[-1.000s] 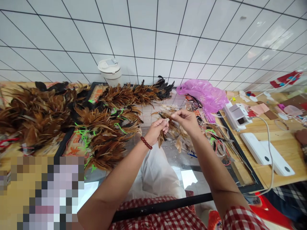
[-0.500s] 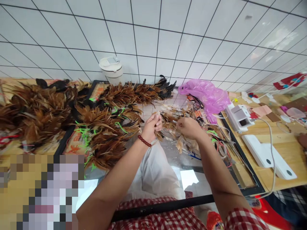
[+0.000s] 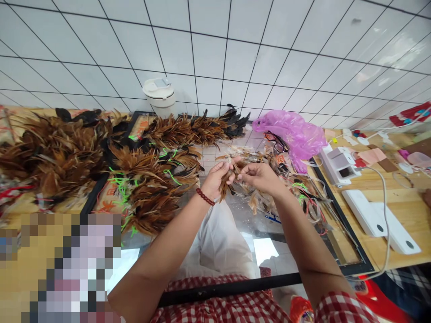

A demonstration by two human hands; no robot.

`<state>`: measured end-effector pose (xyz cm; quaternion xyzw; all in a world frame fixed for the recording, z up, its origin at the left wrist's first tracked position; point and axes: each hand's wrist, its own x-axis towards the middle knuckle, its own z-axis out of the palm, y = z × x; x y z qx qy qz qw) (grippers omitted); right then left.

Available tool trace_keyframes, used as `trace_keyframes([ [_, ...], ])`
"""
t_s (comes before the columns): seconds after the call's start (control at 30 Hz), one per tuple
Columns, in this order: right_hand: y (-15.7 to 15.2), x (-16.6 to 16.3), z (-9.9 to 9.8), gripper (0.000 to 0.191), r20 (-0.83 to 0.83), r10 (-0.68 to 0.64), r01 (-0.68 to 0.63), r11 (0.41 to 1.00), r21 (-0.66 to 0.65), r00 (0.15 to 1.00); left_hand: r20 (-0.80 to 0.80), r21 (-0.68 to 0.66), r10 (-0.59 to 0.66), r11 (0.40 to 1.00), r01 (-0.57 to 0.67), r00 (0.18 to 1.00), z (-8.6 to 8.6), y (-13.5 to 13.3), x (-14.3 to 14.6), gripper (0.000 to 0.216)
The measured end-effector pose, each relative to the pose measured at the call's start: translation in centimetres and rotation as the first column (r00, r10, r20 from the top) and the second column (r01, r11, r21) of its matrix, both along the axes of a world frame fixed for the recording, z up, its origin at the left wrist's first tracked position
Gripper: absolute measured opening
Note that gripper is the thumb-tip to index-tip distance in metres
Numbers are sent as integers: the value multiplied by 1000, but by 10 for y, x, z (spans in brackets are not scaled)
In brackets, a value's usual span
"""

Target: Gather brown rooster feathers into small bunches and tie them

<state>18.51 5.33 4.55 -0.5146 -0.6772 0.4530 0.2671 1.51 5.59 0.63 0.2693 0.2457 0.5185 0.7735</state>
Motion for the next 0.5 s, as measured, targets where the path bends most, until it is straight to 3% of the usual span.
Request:
trace_keyframes([
  [0.2, 3, 2, -5, 25, -141, 26, -36, 997, -72, 990, 69, -3, 34, 999, -34, 997, -2, 4, -3, 27],
  [0.33, 4, 7, 2, 27, -95, -15, 7, 996, -89, 995, 88, 0, 42, 999, -42, 995, -2, 4, -3, 26],
  [0.5, 4, 16, 10, 22, -54, 60, -65, 993, -97, 997, 82, 9, 62, 998, -63, 995, -2, 4, -4, 25],
])
